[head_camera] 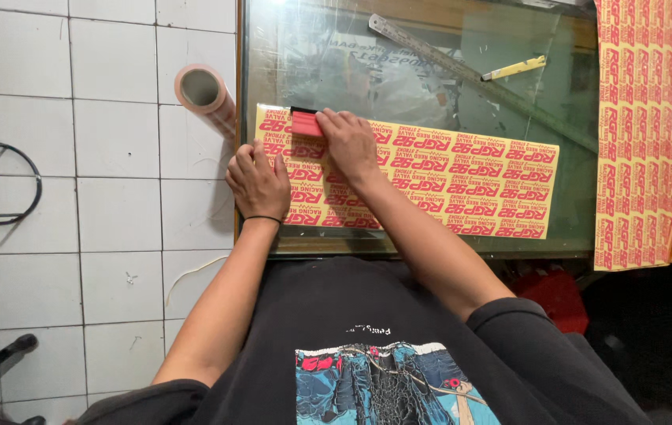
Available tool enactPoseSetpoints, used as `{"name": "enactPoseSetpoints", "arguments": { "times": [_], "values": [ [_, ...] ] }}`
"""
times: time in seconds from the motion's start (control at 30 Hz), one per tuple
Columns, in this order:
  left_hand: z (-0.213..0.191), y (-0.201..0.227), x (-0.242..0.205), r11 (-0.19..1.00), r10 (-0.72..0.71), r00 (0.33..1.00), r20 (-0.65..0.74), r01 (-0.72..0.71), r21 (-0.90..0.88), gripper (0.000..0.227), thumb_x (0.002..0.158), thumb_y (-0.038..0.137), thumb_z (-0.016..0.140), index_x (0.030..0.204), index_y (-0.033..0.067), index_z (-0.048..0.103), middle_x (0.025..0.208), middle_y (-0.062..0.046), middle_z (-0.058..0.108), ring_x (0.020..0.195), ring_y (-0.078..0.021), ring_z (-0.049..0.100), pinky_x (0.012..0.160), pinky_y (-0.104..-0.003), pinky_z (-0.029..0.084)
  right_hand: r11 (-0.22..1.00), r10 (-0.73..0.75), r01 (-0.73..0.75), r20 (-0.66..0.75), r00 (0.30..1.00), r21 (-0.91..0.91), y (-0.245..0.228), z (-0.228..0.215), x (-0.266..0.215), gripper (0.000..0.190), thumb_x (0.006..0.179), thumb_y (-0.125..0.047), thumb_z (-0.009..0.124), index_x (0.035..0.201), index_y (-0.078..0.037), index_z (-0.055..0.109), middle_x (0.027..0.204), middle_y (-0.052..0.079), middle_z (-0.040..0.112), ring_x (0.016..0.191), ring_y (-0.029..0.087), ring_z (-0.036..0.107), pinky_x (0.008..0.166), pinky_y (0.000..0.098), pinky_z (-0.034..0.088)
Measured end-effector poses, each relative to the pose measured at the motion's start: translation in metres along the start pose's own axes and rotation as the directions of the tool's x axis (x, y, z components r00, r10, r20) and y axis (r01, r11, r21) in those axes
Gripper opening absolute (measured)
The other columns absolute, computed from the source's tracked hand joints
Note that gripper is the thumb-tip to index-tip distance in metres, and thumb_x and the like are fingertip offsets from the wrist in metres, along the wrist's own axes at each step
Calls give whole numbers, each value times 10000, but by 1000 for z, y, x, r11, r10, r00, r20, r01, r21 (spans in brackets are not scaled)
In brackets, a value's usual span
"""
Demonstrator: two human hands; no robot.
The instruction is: The person cuts a sheet of red and yellow stickers on a glass table using a utility knife and a metal ruler. They smooth the sticker sheet with a red squeegee, measure and cut the sheet into strips, and then peel off the backing paper from the cut sections.
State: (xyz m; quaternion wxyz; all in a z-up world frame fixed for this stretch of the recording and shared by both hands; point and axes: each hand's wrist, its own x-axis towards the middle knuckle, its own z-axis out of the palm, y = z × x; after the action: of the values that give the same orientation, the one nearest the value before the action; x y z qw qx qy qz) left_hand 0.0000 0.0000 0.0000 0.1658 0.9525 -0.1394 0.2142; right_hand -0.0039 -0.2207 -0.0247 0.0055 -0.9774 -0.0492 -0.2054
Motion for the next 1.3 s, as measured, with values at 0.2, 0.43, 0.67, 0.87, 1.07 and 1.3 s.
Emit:
{"name": "enactPoseSetpoints", "arguments": {
  "times": [0.2, 0.43, 0.67, 0.87, 1.07, 1.3],
  "values": [
    [3, -11, 10, 991, -59, 998, 31, 63, -116, 549, 926, 446, 675, 1336, 87, 603, 1145, -92, 512, 987, -340, 548, 787, -489, 449, 658, 472, -427, 103, 876, 621, 9, -123, -33, 267, 928, 7, 569, 1164, 37, 690, 1002, 297, 705, 936, 499, 687, 795, 522, 540],
    [50, -6, 45, 967, -225, 964, 144, 239, -90, 516, 835, 426, 784, 1223, 123, 629, 1095, -39, 477, 1011, -316, 509, 825, -487, 439, 193, 817, -822, 376, 437, 535, 30, -126, -112, 137, 925, -241, 715, 1011, -136, 735, 793, 87, 721, 766, 214, 706, 661, 390, 531],
    [54, -7, 73, 767, -532, 719, 447, 633, -105, 441, 759, 528, 785, 1046, 243, 609, 1135, 40, 496, 1177, -247, 507, 1019, -464, 427, 187, 840, -827, 350, 414, 530, 37, -112, -122, 230, 927, -295, 741, 1046, -99, 733, 856, 152, 723, 866, 321, 725, 741, 467, 537],
    [54, -13, 93, 687, -319, 758, 568, 598, -413, 289, 771, 378, 898, 984, 265, 739, 818, 79, 747, 908, -227, 761, 819, -369, 568, 115, 840, -819, 385, 382, 563, 31, -135, -103, 251, 928, -349, 791, 966, -110, 724, 787, 80, 700, 766, 215, 655, 724, 392, 531],
    [-27, -25, 83, 596, 104, 889, 446, 303, -744, 72, 951, 179, 823, 980, 182, 757, 928, -6, 705, 930, -186, 655, 831, -323, 536, 127, 833, -837, 401, 381, 532, 37, -126, -104, 269, 926, -370, 798, 976, -115, 725, 809, 124, 707, 795, 272, 683, 739, 436, 530],
    [32, -20, 72, 829, -92, 968, 233, 204, -521, 320, 878, 251, 836, 1136, 118, 702, 1015, -97, 622, 974, -342, 587, 900, -464, 481, 284, 772, -764, 334, 540, 579, 34, -128, -88, 210, 966, -242, 712, 1122, -109, 755, 943, 165, 744, 891, 317, 719, 783, 443, 545]
  ]
}}
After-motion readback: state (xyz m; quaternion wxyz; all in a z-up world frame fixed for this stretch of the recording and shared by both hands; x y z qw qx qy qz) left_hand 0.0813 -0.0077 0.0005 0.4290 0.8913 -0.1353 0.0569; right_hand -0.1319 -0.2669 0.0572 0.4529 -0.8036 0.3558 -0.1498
